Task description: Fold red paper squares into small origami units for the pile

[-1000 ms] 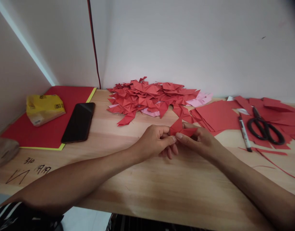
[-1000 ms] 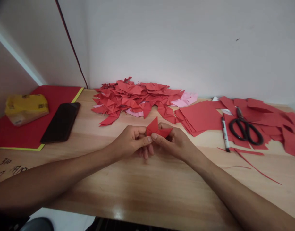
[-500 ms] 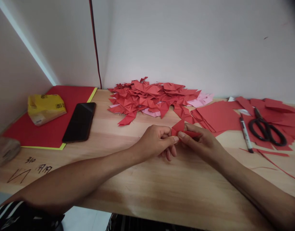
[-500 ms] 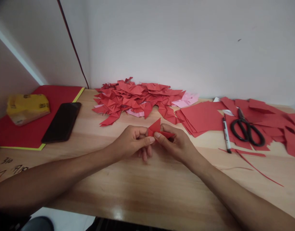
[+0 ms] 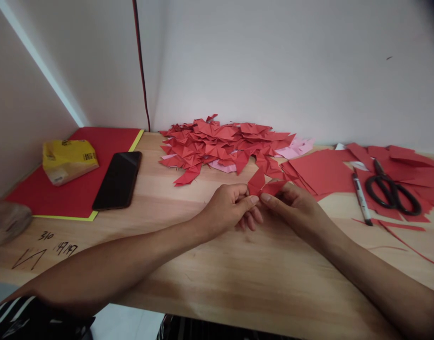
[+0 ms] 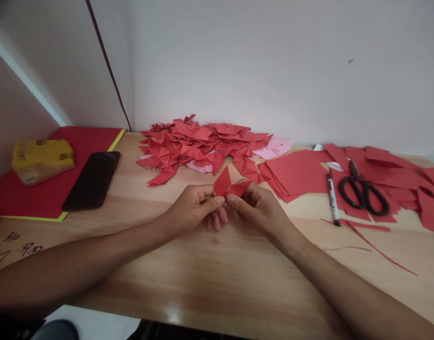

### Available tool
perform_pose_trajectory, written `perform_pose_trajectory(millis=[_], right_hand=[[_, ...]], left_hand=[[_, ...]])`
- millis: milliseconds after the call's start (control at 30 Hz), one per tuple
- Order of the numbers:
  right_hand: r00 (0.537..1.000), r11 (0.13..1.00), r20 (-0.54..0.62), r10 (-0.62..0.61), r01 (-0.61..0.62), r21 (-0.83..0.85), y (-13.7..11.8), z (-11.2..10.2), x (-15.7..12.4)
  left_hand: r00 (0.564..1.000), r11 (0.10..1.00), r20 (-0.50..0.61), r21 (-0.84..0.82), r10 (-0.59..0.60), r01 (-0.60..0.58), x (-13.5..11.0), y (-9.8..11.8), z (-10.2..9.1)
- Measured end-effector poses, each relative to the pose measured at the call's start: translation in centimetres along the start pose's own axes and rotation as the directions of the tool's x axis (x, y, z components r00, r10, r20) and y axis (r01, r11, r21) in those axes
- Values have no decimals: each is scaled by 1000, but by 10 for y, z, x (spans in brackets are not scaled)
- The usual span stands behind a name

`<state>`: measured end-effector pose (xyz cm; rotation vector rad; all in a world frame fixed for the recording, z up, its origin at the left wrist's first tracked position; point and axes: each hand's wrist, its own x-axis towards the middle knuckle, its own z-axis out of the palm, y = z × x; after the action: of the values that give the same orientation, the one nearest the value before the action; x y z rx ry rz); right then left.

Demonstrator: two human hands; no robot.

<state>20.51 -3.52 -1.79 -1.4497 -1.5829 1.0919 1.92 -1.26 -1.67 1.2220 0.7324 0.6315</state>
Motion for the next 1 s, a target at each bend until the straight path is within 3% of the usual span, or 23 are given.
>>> perform_pose_trajectory(millis=[333,600,833,1000], right_hand=[[999,996,37,-22,19,83,7,0,-2],[992,992,83,-94,101,-74,-11,1,-1],[999,1000,50,-3,4,-31,-7,1,-1],[1000,1000,4,-12,12,20,-5,2,-1]], left_hand=[[1000,998,7,59,-3,2,-1,1,1],[999,995,25,91,-39,36,-2,-2,2],[999,996,8,79,-38,37,-5,3,4],[998,997,-56,71,-32,36,-3,-2,3]])
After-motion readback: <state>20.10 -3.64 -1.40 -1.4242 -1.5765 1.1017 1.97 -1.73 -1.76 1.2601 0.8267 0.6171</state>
